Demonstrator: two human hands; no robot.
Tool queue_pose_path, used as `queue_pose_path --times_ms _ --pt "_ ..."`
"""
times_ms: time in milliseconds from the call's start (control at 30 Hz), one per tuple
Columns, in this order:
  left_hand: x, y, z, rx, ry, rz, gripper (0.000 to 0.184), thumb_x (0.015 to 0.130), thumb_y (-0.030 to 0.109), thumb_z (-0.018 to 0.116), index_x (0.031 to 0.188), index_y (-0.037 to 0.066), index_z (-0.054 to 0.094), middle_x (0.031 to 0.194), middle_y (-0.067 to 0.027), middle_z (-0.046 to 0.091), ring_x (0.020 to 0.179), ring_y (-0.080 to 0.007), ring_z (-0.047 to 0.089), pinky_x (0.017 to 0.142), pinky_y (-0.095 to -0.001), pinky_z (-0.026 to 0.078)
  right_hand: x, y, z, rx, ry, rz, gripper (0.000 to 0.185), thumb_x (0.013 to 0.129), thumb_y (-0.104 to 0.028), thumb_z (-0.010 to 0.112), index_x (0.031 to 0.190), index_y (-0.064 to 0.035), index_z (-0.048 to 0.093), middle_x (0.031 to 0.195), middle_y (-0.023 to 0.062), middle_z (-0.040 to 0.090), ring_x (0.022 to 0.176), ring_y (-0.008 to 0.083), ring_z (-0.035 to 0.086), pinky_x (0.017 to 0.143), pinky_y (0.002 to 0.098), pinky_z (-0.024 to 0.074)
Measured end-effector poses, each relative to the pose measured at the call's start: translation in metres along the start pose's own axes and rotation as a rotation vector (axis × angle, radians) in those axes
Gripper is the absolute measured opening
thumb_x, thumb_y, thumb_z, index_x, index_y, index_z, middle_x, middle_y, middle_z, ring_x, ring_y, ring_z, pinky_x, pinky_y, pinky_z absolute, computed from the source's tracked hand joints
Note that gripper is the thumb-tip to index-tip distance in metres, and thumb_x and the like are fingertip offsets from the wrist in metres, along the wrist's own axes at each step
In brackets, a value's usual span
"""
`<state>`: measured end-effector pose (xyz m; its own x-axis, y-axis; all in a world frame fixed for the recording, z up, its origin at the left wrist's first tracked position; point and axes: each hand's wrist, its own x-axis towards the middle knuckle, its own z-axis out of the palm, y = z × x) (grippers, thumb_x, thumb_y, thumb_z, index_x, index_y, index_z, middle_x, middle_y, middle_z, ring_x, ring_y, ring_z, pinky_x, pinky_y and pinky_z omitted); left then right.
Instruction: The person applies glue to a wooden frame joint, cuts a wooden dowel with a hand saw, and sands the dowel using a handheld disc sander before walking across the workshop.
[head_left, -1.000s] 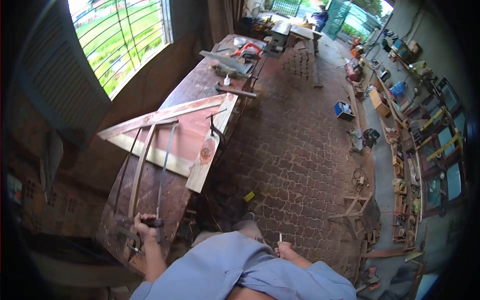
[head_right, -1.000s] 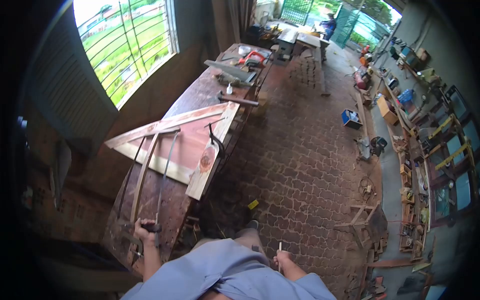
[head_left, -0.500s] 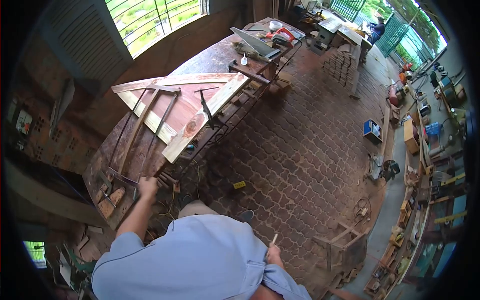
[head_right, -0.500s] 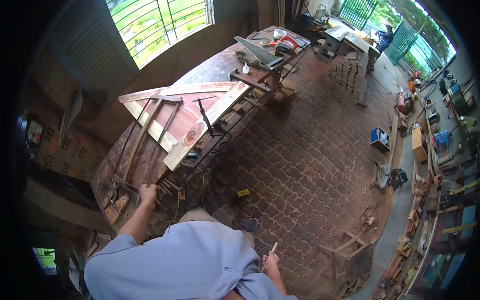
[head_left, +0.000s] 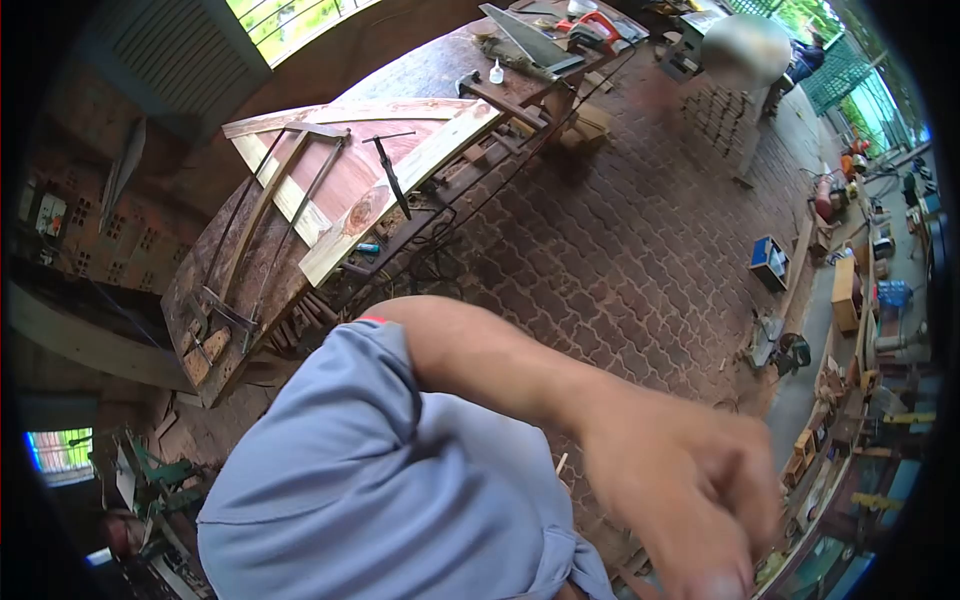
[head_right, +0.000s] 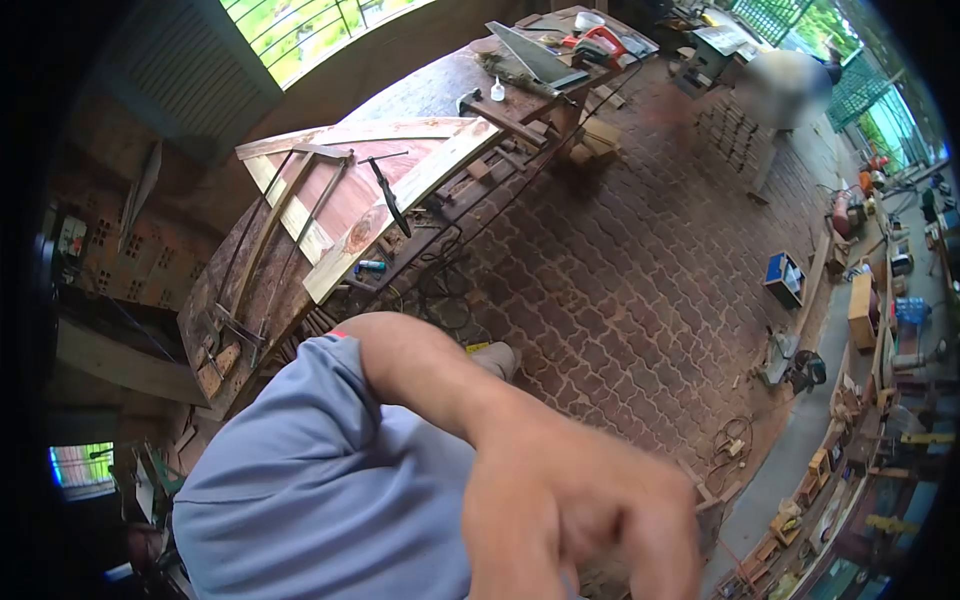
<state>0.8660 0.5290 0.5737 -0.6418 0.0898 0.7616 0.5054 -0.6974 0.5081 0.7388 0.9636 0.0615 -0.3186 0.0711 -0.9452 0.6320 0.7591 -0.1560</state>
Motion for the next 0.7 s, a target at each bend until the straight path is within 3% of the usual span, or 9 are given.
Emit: queue_pose_path --times_ms 67,300,367,400,467,500,567,600,700 --pt "0.017 0.034 -0.006 -0.453 -0.101 0.022 0.042 0.090 0.035 0.087 0.075 0.002 0.067 0.057 -0.0050 0.057 0.054 -0.0111 0.054 0.048 -0.0350 0.037 0.008 -0.038 0.015 -0.007 -0.002 -0.025 0.027 0.104 -0.034 0.059 0.106 -0.0071 0.060 0.073 0.0069 0.062 0.056 0.0188 0.059 0.047 0.0369 0.0469" --pt "0.038 0.065 -0.143 -0.278 -0.175 0.268 0.043 0.097 0.025 0.080 0.065 0.001 0.063 0.058 -0.0030 0.054 0.052 -0.0116 0.049 0.050 -0.0339 0.034 0.024 -0.209 -0.004 -0.047 0.080 -0.136 0.026 0.103 -0.033 0.060 0.108 -0.0077 0.062 0.074 0.0066 0.062 0.057 0.0183 0.058 0.047 0.0369 0.0466" --pt "0.045 0.101 -0.179 -0.343 -0.220 0.112 0.047 0.096 0.025 0.081 0.061 0.001 0.061 0.058 -0.0036 0.053 0.053 -0.0123 0.049 0.051 -0.0342 0.033 0.025 -0.263 -0.011 -0.067 0.098 -0.169 0.025 0.103 -0.033 0.061 0.109 -0.0079 0.062 0.074 0.0065 0.062 0.057 0.0181 0.058 0.047 0.0369 0.0465" --pt "0.059 0.093 -0.197 -0.146 -0.149 0.282 0.037 0.101 0.032 0.074 0.082 0.000 0.070 0.060 -0.0034 0.054 0.052 -0.0146 0.050 0.050 -0.0342 0.039 0.031 -0.296 -0.002 -0.063 0.092 -0.201 0.025 0.103 -0.032 0.061 0.109 -0.0080 0.062 0.074 0.0065 0.062 0.057 0.0181 0.058 0.047 0.0369 0.0465" --pt "0.053 0.115 -0.245 0.133 0.054 0.038 0.043 0.092 0.022 0.081 0.069 -0.003 0.055 0.063 0.0018 0.056 0.062 -0.0047 0.050 0.051 -0.0305 0.039 0.037 -0.365 0.028 -0.047 0.071 -0.267 0.025 0.102 -0.032 0.061 0.110 -0.0081 0.062 0.074 0.0064 0.062 0.057 0.0179 0.058 0.047 0.0369 0.0464" --pt "0.046 0.125 -0.274 0.286 0.060 -0.078 0.029 0.093 0.023 0.077 0.094 -0.004 0.070 0.082 -0.0071 0.072 0.076 -0.0141 0.066 0.065 -0.0343 0.051 0.041 -0.392 0.034 -0.042 0.067 -0.294 0.025 0.102 -0.032 0.061 0.110 -0.0082 0.063 0.074 0.0063 0.062 0.057 0.0178 0.058 0.047 0.0369 0.0463" --pt "0.019 0.133 -0.319 0.337 0.397 -0.335 0.021 0.093 0.016 0.077 0.095 -0.004 0.071 0.080 -0.0056 0.071 0.076 -0.0102 0.063 0.064 -0.0319 0.050 0.044 -0.436 0.050 -0.023 0.060 -0.333 0.025 0.102 -0.031 0.062 0.111 -0.0084 0.063 0.074 0.0063 0.062 0.057 0.0177 0.058 0.047 0.0369 0.0463" --pt "-0.003 0.117 -0.349 0.496 0.619 -0.355 0.020 0.095 0.016 0.074 0.096 -0.004 0.071 0.080 -0.0044 0.071 0.076 -0.0092 0.063 0.064 -0.0310 0.051 0.098 -0.448 0.049 -0.004 0.052 -0.356 0.025 0.102 -0.031 0.062 0.111 -0.0085 0.063 0.074 0.0062 0.062 0.057 0.0176 0.058 0.047 0.0369 0.0462" --pt "-0.107 0.077 -0.429 0.753 1.307 -0.765 0.028 0.095 0.026 0.073 0.102 -0.001 0.073 0.082 -0.0035 0.069 0.077 -0.0099 0.061 0.068 -0.0313 0.051 0.043 -0.544 0.088 0.046 0.020 -0.333 0.027 0.101 -0.029 0.062 0.118 -0.0085 0.065 0.077 0.0074 0.065 0.057 0.0175 0.057 0.048 0.0344 0.0466"
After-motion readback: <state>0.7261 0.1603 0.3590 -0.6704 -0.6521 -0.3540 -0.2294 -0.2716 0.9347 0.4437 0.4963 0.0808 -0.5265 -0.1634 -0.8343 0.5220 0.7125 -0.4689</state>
